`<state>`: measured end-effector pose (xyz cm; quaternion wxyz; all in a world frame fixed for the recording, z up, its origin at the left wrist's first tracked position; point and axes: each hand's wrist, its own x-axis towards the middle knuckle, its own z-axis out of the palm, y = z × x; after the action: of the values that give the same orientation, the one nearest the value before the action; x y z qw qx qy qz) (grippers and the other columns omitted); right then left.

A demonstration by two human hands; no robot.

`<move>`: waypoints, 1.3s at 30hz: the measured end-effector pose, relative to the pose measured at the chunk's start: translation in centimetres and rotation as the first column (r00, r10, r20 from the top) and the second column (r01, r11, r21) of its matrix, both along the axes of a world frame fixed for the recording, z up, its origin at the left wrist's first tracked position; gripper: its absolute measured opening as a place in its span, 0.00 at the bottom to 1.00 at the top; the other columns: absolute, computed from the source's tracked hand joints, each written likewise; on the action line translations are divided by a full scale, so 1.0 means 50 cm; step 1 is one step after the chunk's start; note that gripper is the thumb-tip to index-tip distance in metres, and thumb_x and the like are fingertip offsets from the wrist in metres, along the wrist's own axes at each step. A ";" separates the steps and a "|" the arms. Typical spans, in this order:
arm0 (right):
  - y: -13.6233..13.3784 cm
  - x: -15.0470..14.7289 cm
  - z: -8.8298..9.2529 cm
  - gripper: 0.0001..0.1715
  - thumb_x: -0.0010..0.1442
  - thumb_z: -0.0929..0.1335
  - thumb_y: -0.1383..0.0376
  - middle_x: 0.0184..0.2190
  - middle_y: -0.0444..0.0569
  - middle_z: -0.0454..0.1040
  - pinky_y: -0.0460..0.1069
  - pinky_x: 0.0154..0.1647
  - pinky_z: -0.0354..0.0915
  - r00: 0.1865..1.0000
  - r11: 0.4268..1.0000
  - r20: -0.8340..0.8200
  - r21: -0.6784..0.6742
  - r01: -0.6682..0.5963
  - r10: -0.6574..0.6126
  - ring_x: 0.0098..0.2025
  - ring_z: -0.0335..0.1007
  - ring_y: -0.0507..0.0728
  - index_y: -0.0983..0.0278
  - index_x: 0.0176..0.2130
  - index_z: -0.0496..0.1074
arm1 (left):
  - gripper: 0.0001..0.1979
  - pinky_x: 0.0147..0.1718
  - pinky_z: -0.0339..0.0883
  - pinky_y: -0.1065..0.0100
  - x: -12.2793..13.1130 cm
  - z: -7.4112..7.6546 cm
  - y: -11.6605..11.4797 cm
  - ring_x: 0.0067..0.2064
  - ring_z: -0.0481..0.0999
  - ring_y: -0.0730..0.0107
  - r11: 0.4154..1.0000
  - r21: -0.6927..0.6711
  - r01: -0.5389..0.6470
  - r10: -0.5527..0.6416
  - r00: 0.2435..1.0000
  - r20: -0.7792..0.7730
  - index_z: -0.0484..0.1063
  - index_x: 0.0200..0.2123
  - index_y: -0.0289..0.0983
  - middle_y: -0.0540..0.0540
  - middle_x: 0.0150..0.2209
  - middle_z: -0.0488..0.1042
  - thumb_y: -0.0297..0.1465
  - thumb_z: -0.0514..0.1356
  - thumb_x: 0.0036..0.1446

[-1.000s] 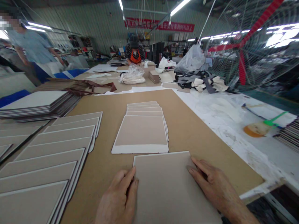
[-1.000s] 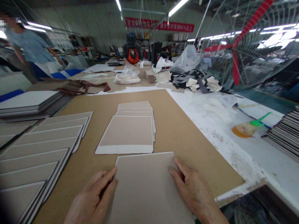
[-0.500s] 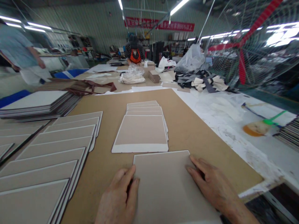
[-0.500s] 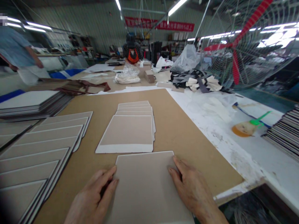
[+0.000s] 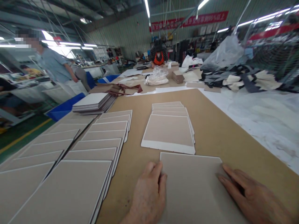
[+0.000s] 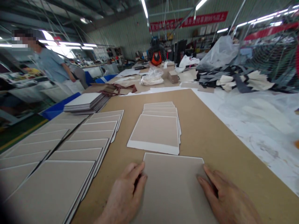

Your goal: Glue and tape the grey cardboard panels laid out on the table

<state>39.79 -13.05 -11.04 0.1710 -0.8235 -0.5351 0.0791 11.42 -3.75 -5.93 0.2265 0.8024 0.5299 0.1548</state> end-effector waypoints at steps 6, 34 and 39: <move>0.009 -0.011 0.016 0.40 0.60 0.56 0.42 0.56 0.53 0.71 0.61 0.59 0.64 0.999 0.999 -0.035 -0.038 0.010 -0.011 0.56 0.69 0.66 0.65 0.55 0.73 | 0.17 0.43 0.67 0.62 0.007 0.000 0.000 0.45 0.73 0.59 1.000 -0.017 -0.025 0.024 0.999 -0.040 0.67 0.52 0.37 0.41 0.44 0.70 0.30 0.48 0.63; -0.026 0.007 0.053 0.34 0.55 0.58 0.77 0.47 0.50 0.75 0.54 0.46 0.71 0.872 0.919 0.338 0.047 -0.391 0.354 0.48 0.72 0.60 0.53 0.53 0.74 | 0.28 0.61 0.59 0.54 -0.067 0.006 -0.067 0.63 0.62 0.52 0.827 0.237 0.509 -0.483 0.860 -0.164 0.67 0.55 0.38 0.40 0.62 0.65 0.45 0.63 0.54; -0.092 0.046 0.024 0.27 0.61 0.61 0.65 0.59 0.44 0.68 0.54 0.61 0.61 0.879 0.876 0.177 0.124 -0.467 0.443 0.60 0.64 0.60 0.51 0.58 0.69 | 0.19 0.57 0.65 0.60 -0.101 -0.064 -0.053 0.61 0.67 0.58 0.651 0.445 0.614 -0.468 0.787 -0.402 0.64 0.57 0.42 0.42 0.60 0.68 0.31 0.55 0.62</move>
<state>42.08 -17.64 -9.84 0.1754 -0.6611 -0.7294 0.0141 6.37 -6.39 -9.11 -0.0492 0.9666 0.2194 0.1231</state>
